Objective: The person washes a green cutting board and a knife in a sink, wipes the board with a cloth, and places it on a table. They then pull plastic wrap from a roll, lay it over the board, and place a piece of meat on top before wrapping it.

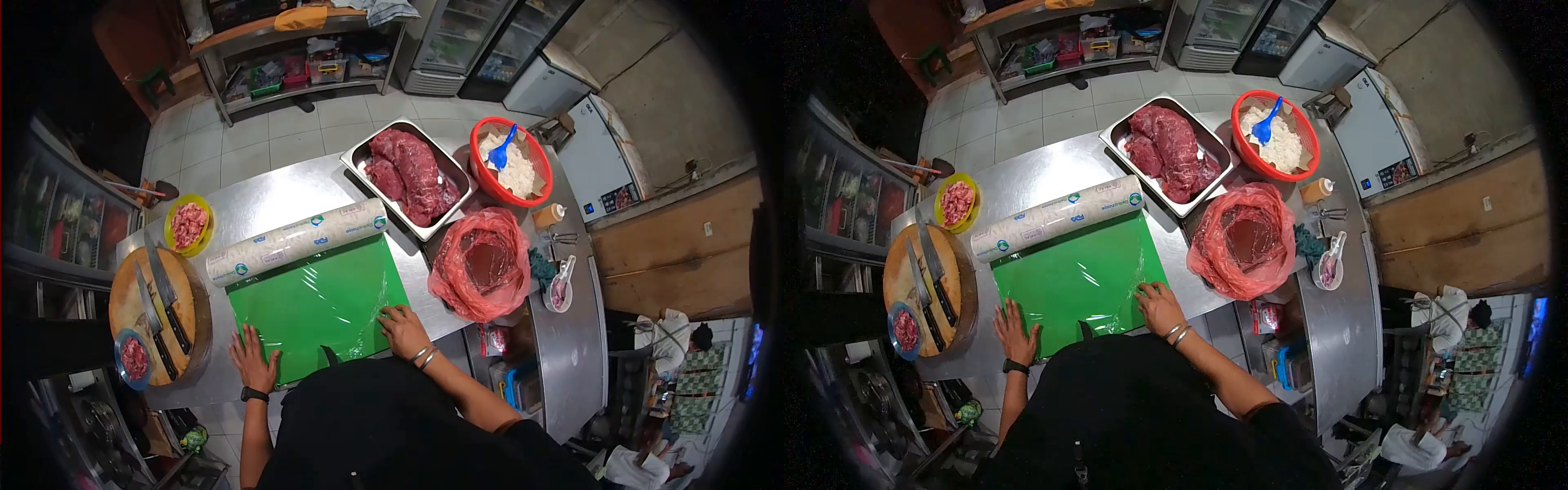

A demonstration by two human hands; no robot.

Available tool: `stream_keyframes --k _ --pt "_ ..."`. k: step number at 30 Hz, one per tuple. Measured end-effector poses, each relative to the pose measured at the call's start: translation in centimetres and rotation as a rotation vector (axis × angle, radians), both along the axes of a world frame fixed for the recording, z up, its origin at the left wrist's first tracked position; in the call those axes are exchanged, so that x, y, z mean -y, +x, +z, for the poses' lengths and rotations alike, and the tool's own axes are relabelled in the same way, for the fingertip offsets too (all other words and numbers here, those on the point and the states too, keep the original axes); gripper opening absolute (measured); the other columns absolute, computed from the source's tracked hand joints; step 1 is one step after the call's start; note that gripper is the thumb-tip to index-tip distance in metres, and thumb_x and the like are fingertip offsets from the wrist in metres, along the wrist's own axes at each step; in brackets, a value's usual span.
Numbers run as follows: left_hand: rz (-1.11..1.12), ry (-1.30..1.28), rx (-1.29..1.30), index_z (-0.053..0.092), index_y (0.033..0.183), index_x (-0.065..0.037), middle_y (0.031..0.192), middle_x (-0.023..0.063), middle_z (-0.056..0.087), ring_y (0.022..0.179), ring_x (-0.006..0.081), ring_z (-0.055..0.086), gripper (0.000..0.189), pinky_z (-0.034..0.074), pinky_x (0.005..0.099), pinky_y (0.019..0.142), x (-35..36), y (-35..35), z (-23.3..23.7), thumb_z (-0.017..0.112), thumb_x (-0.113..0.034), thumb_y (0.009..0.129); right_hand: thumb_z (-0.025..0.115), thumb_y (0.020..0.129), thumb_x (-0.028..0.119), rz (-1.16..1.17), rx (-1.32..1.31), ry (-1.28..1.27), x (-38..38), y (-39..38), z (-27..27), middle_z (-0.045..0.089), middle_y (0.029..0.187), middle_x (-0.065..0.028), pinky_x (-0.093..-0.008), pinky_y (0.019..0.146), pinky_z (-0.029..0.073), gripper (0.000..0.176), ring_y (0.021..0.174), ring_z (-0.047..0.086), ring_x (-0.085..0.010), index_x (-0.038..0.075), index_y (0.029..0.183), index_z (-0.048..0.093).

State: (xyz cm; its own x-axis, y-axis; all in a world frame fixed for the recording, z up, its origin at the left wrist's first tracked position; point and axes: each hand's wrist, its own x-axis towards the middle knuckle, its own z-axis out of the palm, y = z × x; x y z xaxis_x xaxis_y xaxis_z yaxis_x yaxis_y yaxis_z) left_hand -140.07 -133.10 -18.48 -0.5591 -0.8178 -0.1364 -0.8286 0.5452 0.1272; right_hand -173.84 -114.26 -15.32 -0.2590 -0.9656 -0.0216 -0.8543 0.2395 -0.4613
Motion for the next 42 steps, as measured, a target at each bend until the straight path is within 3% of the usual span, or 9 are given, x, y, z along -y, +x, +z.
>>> stream_keyframes --k 6,8,10,13,14,18,20,31,42 --pt "0.042 -0.034 -0.172 0.029 0.151 -0.009 0.159 0.0114 0.022 0.147 0.0378 0.014 0.072 0.014 0.0556 0.115 1.0 2.5 -0.9 0.049 -0.05 0.095 0.067 0.08 0.008 0.044 0.122 -0.119 1.6 -1.9 1.9 0.065 0.109 -0.013 -0.0399 0.088 0.048 0.027 0.1 0.059 -0.0315 0.004 0.106 0.066" --pt "0.087 -0.048 -0.33 0.033 0.149 -0.008 0.158 0.0127 0.026 0.146 0.0377 0.017 0.069 0.016 0.0547 0.114 1.0 3.8 -1.3 0.05 -0.048 0.096 0.069 0.079 0.01 -0.395 0.23 -0.293 3.1 -4.6 4.2 0.065 0.098 -0.0166 -0.0393 0.082 0.048 0.022 0.093 0.061 -0.0333 0.002 0.099 0.063" --pt "0.111 -0.077 -0.411 0.041 0.145 -0.009 0.154 0.0125 0.034 0.145 0.0356 0.023 0.061 0.016 0.0516 0.115 0.8 4.7 -0.5 0.052 -0.044 0.096 0.071 0.079 0.014 -0.522 0.132 -0.37 5.1 -9.9 4.8 0.063 0.095 -0.0194 -0.0429 0.08 0.047 0.027 0.091 0.059 -0.0366 0.001 0.099 0.059" --pt "0.12 -0.069 -0.445 0.045 0.142 -0.007 0.152 0.0131 0.037 0.143 0.035 0.028 0.058 0.019 0.0515 0.114 -0.1 4.6 1.1 0.053 -0.041 0.096 0.074 0.079 0.023 -0.687 -0.135 -0.309 9.7 -15.4 7.9 0.06 0.097 -0.0246 -0.0507 0.082 0.043 0.051 0.091 0.055 -0.0432 -0.001 0.117 0.05" --pt "0.132 -0.074 -0.448 0.045 0.142 -0.007 0.152 0.0131 0.037 0.143 0.035 0.028 0.058 0.019 0.0515 0.114 -0.4 4.4 1.6 0.053 -0.041 0.096 0.078 0.076 0.034 -0.706 -0.156 -0.272 11.5 -16.6 8.8 0.061 0.106 -0.0268 -0.0493 0.086 0.043 0.077 0.098 0.055 -0.0446 -0.001 0.133 0.04" --pt "0.149 -0.048 -0.511 0.047 0.14 -0.005 0.15 0.0153 0.04 0.141 0.0369 0.032 0.057 0.021 0.0525 0.112 -2.0 4.0 3.2 0.055 -0.04 0.095 0.08 0.071 0.047 -0.677 -0.279 -0.09 18.3 -20.8 6.4 0.06 0.118 -0.0278 -0.0482 0.091 0.044 0.111 0.107 0.056 -0.0425 0.0 0.149 0.017" --pt "0.172 -0.045 -0.515 0.047 0.14 -0.005 0.149 0.0156 0.041 0.14 0.0369 0.032 0.056 0.022 0.0524 0.112 -2.8 4.4 3.6 0.055 -0.039 0.095 0.08 0.067 0.057 -0.707 -0.365 0.31 21.1 -21.0 6.0 0.061 0.121 -0.0263 -0.0475 0.094 0.043 0.132 0.112 0.056 -0.0402 0.001 0.152 -0.003" --pt "0.435 0.06 -0.422 0.047 0.14 -0.005 0.145 0.0137 0.047 0.138 0.0332 0.037 0.055 0.023 0.0469 0.113 -10.4 10.0 2.8 0.058 -0.03 0.093 0.085 0.059 0.049 -0.75 -0.436 0.299 23.0 -21.8 3.3 0.065 0.114 -0.024 -0.0464 0.098 0.038 0.134 0.11 0.057 -0.0383 0.004 0.153 -0.001" --pt "0.408 0.073 -0.496 0.049 0.137 -0.002 0.141 0.016 0.049 0.135 0.0347 0.04 0.055 0.025 0.0493 0.111 -7.5 8.3 3.6 0.059 -0.031 0.092 0.083 0.061 0.045 -0.86 -0.266 0.328 23.2 -23.9 3.5 0.065 0.114 -0.0234 -0.0438 0.101 0.038 0.121 0.113 0.057 -0.0406 0.008 0.149 0.009"
